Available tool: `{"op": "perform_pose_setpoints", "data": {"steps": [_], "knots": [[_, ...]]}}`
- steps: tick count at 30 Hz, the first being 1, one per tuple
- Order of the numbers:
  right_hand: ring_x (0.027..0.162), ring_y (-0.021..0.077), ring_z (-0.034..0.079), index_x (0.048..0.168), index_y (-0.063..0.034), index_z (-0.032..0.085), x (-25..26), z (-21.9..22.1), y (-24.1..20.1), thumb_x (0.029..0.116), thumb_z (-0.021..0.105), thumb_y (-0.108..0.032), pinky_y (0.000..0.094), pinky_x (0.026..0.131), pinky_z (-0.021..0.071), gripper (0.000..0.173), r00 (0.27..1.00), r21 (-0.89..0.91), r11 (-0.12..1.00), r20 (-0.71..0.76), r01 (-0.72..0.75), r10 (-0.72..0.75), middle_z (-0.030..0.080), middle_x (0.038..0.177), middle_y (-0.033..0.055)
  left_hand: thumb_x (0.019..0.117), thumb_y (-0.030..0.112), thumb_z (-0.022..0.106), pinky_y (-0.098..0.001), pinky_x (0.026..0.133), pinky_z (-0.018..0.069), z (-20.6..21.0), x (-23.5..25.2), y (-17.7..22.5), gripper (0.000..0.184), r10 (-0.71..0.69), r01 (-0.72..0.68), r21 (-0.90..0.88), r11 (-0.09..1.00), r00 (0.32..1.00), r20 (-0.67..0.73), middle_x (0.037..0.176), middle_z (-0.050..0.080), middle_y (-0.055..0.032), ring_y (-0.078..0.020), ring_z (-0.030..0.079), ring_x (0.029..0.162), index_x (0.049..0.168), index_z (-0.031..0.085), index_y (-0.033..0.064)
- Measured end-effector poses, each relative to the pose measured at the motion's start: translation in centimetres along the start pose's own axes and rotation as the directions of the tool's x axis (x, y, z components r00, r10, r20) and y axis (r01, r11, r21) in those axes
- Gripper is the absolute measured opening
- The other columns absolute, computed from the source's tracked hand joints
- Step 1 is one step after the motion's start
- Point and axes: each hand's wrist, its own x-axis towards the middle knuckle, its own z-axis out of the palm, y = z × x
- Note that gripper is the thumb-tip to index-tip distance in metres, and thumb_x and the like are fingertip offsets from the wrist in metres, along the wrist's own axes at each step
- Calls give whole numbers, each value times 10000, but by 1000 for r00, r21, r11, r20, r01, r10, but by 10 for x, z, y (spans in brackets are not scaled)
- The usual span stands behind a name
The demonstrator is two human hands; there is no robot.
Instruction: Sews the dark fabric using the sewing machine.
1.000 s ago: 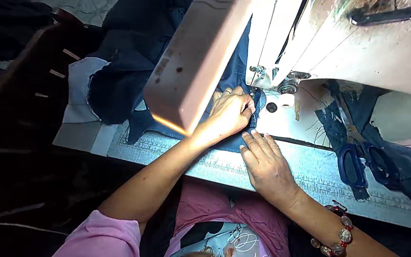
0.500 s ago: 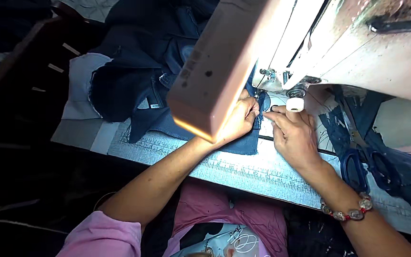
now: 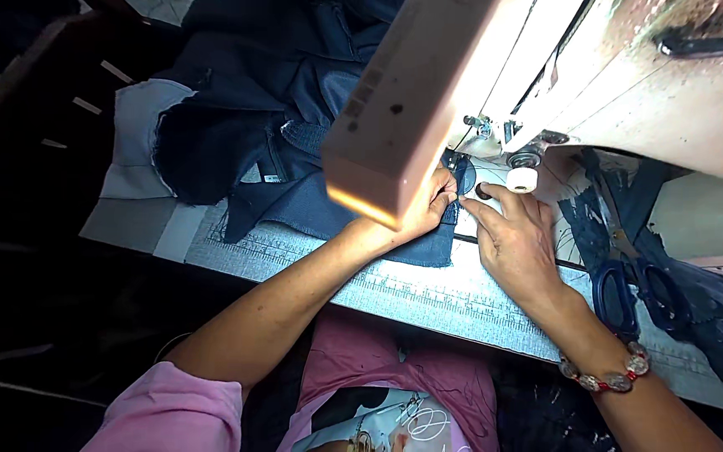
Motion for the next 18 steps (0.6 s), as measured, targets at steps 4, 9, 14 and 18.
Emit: {"op": "perform_pose_setpoints", "data": {"steps": [4, 9, 14, 18], "knots": [[1029, 299, 673, 1151, -56, 750, -25, -7, -19, 940, 567, -172, 452, 839, 541, 303, 979, 172, 969, 73, 176, -191, 720, 1100, 125, 1008, 223, 546, -513, 859, 416, -2, -3, -18, 249, 74, -75, 11, 997, 996, 41, 987, 709, -69, -262, 638, 992, 978, 768, 114], [890, 304, 686, 970, -55, 768, -26, 6, -23, 901, 613, -3, 402, 761, 526, 178, 946, -50, 945, -24, 323, -324, 728, 970, 142, 1018, 193, 565, -495, 897, 450, -14, -6, -23, 258, 148, -152, 27, 988, 981, 123, 1041, 712, -90, -285, 637, 1011, 1124, 798, 158], [1258, 326, 615, 951, -58, 646, -19, 5, -22, 1020, 463, -90, 488, 961, 429, 198, 969, -22, 972, -68, 235, -236, 722, 1228, 154, 1000, 154, 586, -488, 829, 436, -18, -7, -14, 263, 162, -173, 68, 983, 976, 148, 1001, 656, -115, -315, 598, 976, 1133, 803, 223], [1035, 226, 666, 1017, -41, 613, -9, 1, -23, 1067, 436, -137, 448, 937, 390, 208, 995, 83, 995, -93, 55, -47, 748, 1021, 108, 1013, 133, 556, -492, 848, 462, -25, -5, -19, 254, 222, -218, -41, 975, 967, 129, 943, 684, -113, -302, 633, 940, 1081, 800, 123]]}}
